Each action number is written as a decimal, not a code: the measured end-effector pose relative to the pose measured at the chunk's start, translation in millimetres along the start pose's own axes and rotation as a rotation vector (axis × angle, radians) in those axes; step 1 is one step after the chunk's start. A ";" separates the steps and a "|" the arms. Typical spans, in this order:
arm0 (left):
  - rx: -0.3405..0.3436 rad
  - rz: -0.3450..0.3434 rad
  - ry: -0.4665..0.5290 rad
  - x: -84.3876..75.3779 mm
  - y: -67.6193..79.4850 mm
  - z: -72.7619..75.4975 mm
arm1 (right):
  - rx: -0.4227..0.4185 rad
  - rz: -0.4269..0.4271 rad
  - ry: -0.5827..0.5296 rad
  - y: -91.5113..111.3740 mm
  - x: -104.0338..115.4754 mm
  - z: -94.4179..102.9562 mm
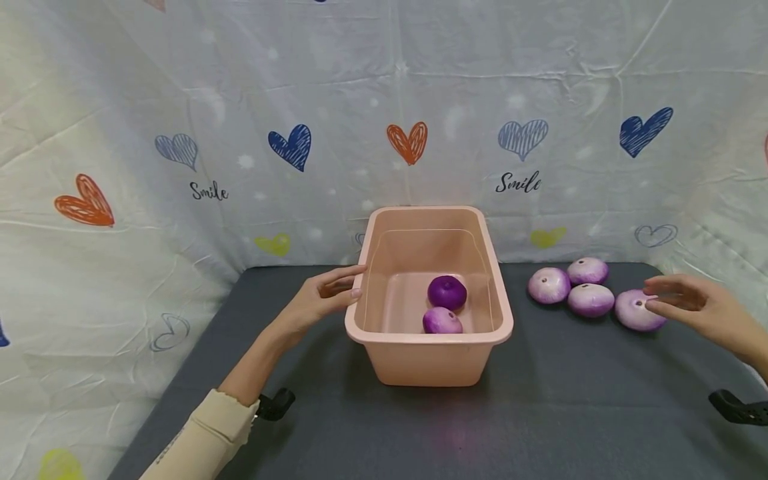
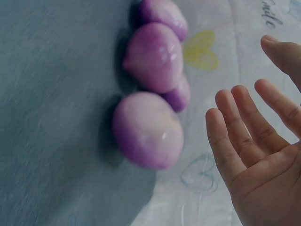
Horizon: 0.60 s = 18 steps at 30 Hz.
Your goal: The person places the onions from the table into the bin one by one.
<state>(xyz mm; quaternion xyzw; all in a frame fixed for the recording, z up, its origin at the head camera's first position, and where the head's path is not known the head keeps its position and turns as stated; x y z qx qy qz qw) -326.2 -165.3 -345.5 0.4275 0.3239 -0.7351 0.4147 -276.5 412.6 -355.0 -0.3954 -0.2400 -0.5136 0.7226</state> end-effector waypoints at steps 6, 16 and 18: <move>-0.005 0.001 -0.007 -0.5 0.7 0.4 | -0.035 -0.019 0.013 10.5 -14.8 10.1; -0.004 0.004 -0.003 0.8 0.6 0.8 | -0.068 -0.009 0.011 18.6 -37.6 13.4; -0.001 0.000 -0.002 0.5 0.1 0.2 | -0.075 -0.014 -0.003 18.9 -42.2 12.1</move>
Point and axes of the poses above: each hand's wrist, its own y-axis away from the middle knuckle, its own z-axis out of the back of the hand, x = y × z, the point moved 8 cm from there along -y, towards the middle knuckle, and after that the axes turned 8 degrees about -y, right-handed, at the moved point
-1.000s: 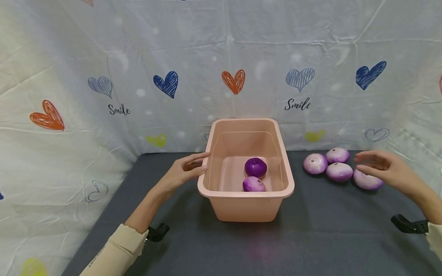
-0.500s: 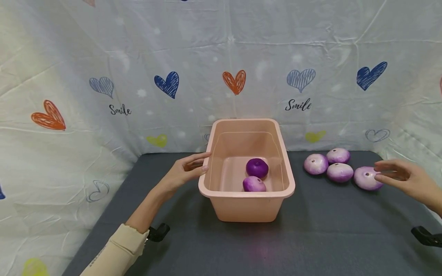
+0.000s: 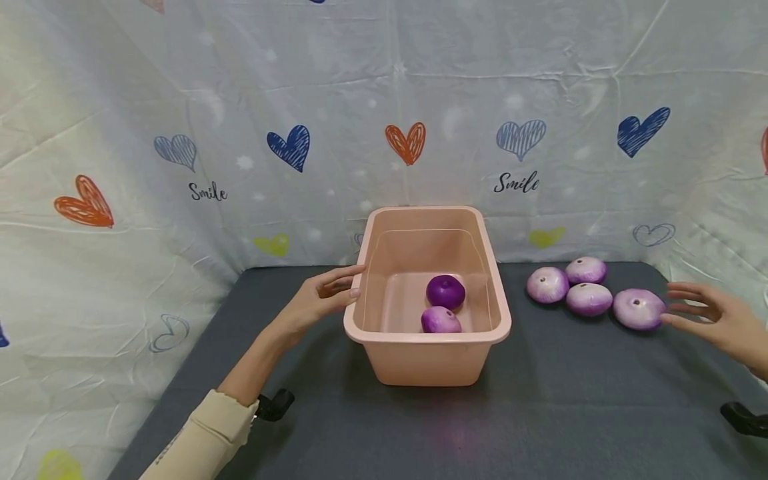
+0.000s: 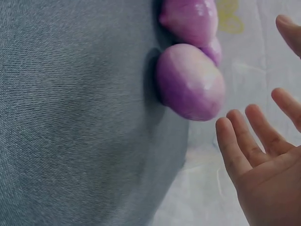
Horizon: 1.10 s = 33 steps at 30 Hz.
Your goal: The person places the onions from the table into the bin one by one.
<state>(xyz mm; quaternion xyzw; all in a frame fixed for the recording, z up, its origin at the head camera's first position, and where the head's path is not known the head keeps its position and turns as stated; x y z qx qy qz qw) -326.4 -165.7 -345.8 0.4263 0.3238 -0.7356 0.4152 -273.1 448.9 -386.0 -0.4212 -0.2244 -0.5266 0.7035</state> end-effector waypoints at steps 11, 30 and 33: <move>-0.001 0.001 0.007 1.2 0.3 -0.8 | 0.015 -0.122 -0.020 -4.9 -25.1 -13.9; 0.022 -0.016 0.036 -0.7 1.3 -3.0 | 0.045 -0.108 0.044 -17.1 -34.1 -32.1; 0.018 -0.012 0.037 -0.3 1.1 -2.8 | 0.048 -0.113 0.050 -18.5 -35.2 -33.1</move>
Point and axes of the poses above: each hand's wrist, its own y-axis away from the middle knuckle, its own z-axis out of the back of the hand, x = y × z, the point moved 8 cm from there along -y, towards the middle knuckle, and after that the axes turned 8 degrees about -y, right-handed, at the moved point
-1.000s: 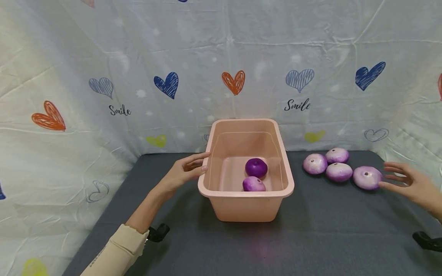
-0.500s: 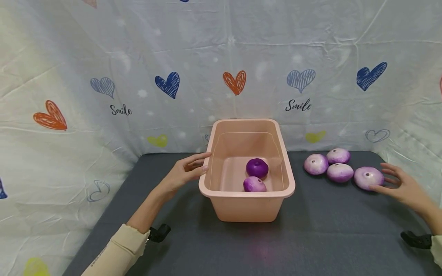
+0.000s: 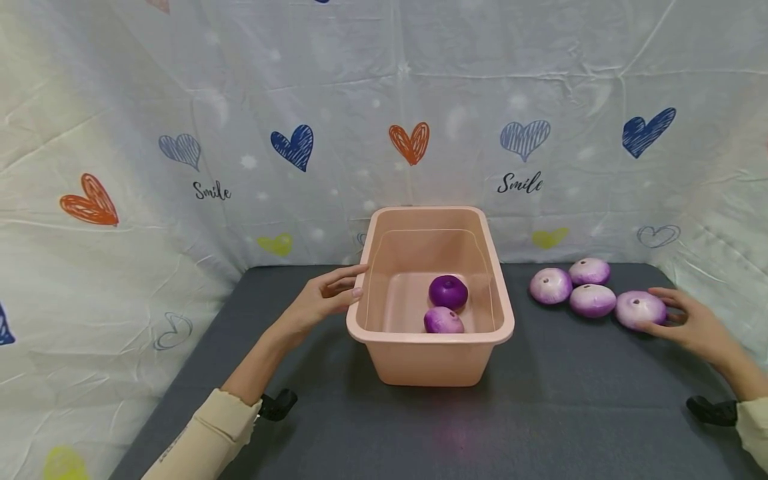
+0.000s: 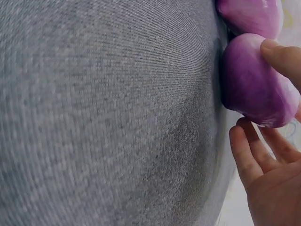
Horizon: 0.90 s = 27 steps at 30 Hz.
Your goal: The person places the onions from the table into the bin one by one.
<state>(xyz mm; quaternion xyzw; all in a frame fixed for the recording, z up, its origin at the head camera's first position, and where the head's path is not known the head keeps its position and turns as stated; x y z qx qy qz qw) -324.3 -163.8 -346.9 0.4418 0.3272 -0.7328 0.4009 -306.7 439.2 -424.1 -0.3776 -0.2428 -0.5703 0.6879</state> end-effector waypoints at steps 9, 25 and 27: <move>-0.002 0.001 0.007 -1.5 1.2 0.1 | -0.008 -0.004 -0.018 -4.6 -0.9 -1.0; -0.004 -0.008 0.008 0.0 0.1 0.4 | -0.121 0.000 -0.192 7.4 -3.9 16.7; -0.002 -0.008 0.006 -0.6 0.4 0.2 | -0.127 -0.033 -0.183 8.0 -4.6 17.8</move>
Point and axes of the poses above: each hand's wrist, its own y-axis away from the middle knuckle, its own z-axis out of the back of the hand, x = y × z, the point moved 8 cm from there along -y, towards the middle knuckle, and after that the axes turned 8 degrees about -y, right-handed, at the moved point
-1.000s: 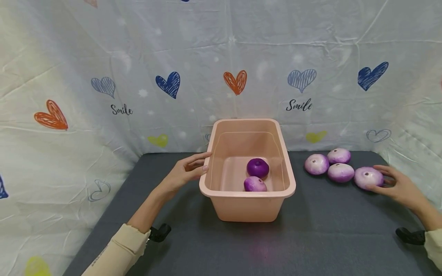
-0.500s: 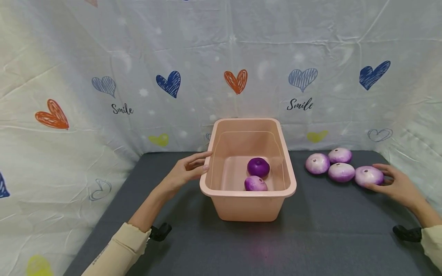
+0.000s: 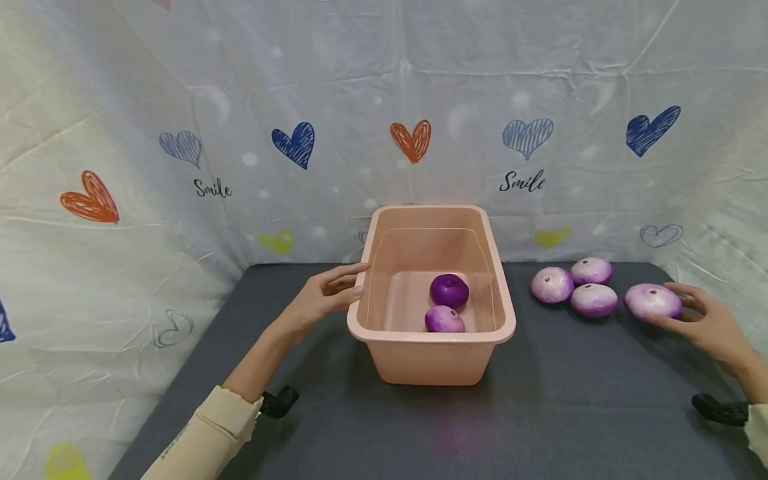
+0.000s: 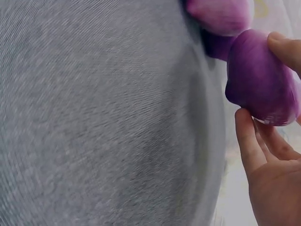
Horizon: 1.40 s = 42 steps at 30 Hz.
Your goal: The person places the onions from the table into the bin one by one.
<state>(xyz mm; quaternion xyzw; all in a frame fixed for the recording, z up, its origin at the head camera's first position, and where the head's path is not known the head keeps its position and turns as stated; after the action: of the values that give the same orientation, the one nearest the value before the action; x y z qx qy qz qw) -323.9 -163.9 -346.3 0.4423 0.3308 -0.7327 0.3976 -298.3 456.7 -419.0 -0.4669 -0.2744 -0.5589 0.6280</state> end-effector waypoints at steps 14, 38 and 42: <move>0.000 -0.004 0.002 -0.2 0.1 1.4 | 0.041 0.017 -0.051 -2.9 39.3 -14.2; -0.005 0.016 0.006 1.5 0.9 0.7 | 0.226 0.029 -0.211 -24.9 102.2 -60.7; -0.007 0.018 0.001 -0.1 1.0 0.7 | 0.247 0.029 -0.229 -29.7 112.3 -67.6</move>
<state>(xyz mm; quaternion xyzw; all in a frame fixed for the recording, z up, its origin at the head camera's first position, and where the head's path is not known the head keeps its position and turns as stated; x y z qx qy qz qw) -323.3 -164.9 -346.1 0.4441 0.3294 -0.7277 0.4057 -313.5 348.0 -341.3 -0.4507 -0.4039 -0.4550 0.6532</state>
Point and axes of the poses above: each hand's wrist, its own y-axis away from the middle knuckle, its own z-axis out of the back of the hand, x = y × z, the point moved 8 cm from there along -y, towards the middle knuckle, and after that the axes turned 8 degrees about -y, right-handed, at the moved point
